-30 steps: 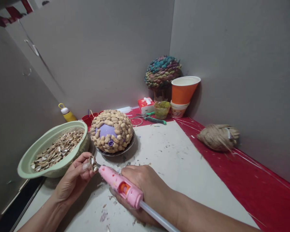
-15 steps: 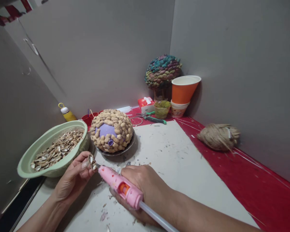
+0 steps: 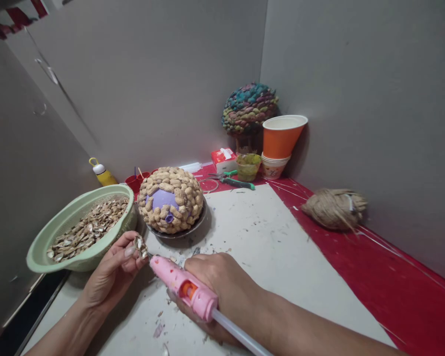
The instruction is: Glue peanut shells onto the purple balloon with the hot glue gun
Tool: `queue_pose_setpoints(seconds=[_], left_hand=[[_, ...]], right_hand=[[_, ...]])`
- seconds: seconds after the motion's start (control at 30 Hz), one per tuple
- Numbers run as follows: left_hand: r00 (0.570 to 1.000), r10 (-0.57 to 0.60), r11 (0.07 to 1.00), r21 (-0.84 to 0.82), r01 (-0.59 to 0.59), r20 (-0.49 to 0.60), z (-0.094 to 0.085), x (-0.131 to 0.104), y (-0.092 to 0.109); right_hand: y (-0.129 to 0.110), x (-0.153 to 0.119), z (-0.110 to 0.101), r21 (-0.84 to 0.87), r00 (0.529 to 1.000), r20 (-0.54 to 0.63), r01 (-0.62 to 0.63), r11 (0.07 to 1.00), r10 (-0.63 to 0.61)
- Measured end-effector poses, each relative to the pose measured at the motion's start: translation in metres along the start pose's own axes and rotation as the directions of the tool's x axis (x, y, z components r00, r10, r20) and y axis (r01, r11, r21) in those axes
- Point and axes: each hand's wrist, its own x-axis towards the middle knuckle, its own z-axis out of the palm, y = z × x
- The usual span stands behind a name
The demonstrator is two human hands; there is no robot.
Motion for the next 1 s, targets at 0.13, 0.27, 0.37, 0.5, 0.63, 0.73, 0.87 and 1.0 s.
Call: queue_pose_setpoints(seconds=[0.13, 0.27, 0.37, 0.5, 0.63, 0.73, 0.87, 1.0], left_hand=[[1.000, -0.002, 1.000, 0.008, 0.002, -0.007, 0.0010, -0.0001, 0.0004], [1.000, 0.001, 1.000, 0.019, 0.000, -0.014, 0.0025, 0.0008, 0.0007], [1.000, 0.001, 1.000, 0.026, -0.001, -0.023, 0.0028, 0.0010, 0.0007], [1.000, 0.001, 1.000, 0.029, -0.001, -0.023, 0.0024, 0.0009, 0.0006], [1.000, 0.000, 1.000, 0.025, 0.001, -0.026, 0.0028, 0.0012, 0.0010], [1.000, -0.005, 1.000, 0.022, 0.005, -0.029, 0.0030, 0.0007, 0.0012], [1.000, -0.005, 1.000, 0.024, 0.005, -0.027, 0.0029, 0.0000, 0.0005], [0.999, -0.004, 1.000, 0.024, 0.005, -0.032, 0.0030, 0.0005, -0.0003]], right_hand=[[0.0017, -0.0001, 0.0009, -0.010, 1.000, 0.019, -0.013, 1.000, 0.013], [0.0015, -0.0002, 0.0021, -0.022, 0.999, 0.026, -0.031, 0.999, 0.032], [0.0011, -0.0005, 0.0023, -0.028, 0.999, 0.040, -0.033, 0.999, 0.034], [0.0009, -0.0005, 0.0015, -0.036, 0.999, 0.034, -0.020, 0.999, 0.021], [0.0004, -0.0003, 0.0006, -0.010, 1.000, 0.016, -0.020, 1.000, 0.020], [-0.0003, 0.0003, 0.0004, 0.000, 0.999, 0.038, -0.032, 0.999, 0.032], [0.0002, 0.0010, 0.0007, 0.008, 0.997, 0.065, -0.029, 1.000, 0.029], [0.0016, 0.0001, 0.0006, 0.018, 0.999, 0.051, -0.019, 1.000, 0.018]])
